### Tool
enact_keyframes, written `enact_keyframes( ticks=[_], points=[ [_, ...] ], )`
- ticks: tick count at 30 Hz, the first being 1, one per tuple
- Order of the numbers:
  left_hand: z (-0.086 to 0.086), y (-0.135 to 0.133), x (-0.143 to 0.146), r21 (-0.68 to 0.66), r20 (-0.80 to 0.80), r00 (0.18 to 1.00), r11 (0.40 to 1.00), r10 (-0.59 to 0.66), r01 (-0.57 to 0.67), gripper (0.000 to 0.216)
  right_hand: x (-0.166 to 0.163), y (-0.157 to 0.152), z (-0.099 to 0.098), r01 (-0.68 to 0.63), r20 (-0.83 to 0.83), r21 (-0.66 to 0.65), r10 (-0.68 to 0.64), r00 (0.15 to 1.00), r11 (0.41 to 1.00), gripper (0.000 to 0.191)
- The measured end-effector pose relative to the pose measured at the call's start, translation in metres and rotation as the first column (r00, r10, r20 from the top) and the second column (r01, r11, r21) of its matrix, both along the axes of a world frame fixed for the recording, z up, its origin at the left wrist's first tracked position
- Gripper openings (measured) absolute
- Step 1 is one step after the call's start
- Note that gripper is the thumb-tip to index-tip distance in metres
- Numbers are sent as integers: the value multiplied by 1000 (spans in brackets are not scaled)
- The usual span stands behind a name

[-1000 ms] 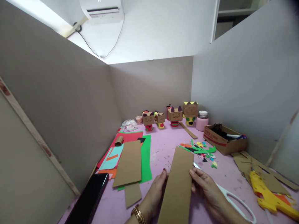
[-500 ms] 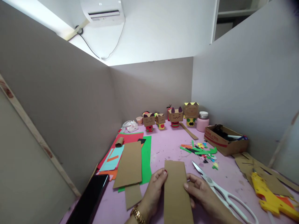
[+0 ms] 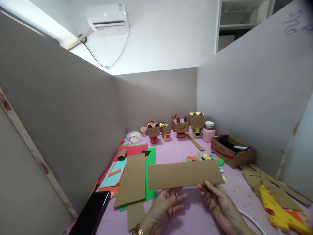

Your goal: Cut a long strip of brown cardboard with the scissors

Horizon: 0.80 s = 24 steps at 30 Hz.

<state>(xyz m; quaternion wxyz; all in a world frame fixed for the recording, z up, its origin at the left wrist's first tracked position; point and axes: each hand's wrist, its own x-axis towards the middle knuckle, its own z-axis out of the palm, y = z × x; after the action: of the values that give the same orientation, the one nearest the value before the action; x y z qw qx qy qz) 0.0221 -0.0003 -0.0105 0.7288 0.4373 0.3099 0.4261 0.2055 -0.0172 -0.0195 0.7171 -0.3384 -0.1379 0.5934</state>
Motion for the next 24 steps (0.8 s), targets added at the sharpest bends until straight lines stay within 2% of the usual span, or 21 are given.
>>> enact_keyframes(
  ticks=[2, 5, 7, 9, 12, 15, 18, 21, 24],
  points=[
    [2, 3, 1, -119, 118, 979, 982, 164, -150, 25, -4, -2, -2, -69, 23, -64, 70, 997, 996, 37],
    [2, 9, -1, -103, 126, 924, 932, 360, -349, 24, -3, -5, 2, -61, 102, -90, 70, 992, 994, 36],
    [0, 11, -4, -66, 147, 896, 908, 419, -414, 33, 2, -6, 6, -25, 209, -70, 40, 977, 997, 36],
    [-2, 12, -5, -59, 155, 888, 901, 434, -430, 39, 6, -7, 11, -70, 312, -68, 88, 946, 995, 39],
    [0, 11, -6, -130, 194, 877, 898, 439, -421, 33, 6, -8, 12, -183, 396, -89, 204, 896, 979, 39],
    [8, 10, -10, -214, 230, 865, 890, 446, -402, 22, -2, -9, 7, -317, 421, -103, 330, 845, 943, 32],
    [18, 12, -19, -285, 307, 889, 924, 340, -255, 32, -13, -12, -3, -499, 431, -75, 479, 765, 864, 32],
    [24, 14, -29, -343, 419, 876, 935, 238, -90, 39, -21, -16, -17, -629, 475, -50, 573, 668, 775, 31],
    [26, 14, -36, -353, 445, 874, 935, 195, -30, 41, -22, -18, -32, -702, 512, -52, 622, 592, 710, 31]
  ],
)
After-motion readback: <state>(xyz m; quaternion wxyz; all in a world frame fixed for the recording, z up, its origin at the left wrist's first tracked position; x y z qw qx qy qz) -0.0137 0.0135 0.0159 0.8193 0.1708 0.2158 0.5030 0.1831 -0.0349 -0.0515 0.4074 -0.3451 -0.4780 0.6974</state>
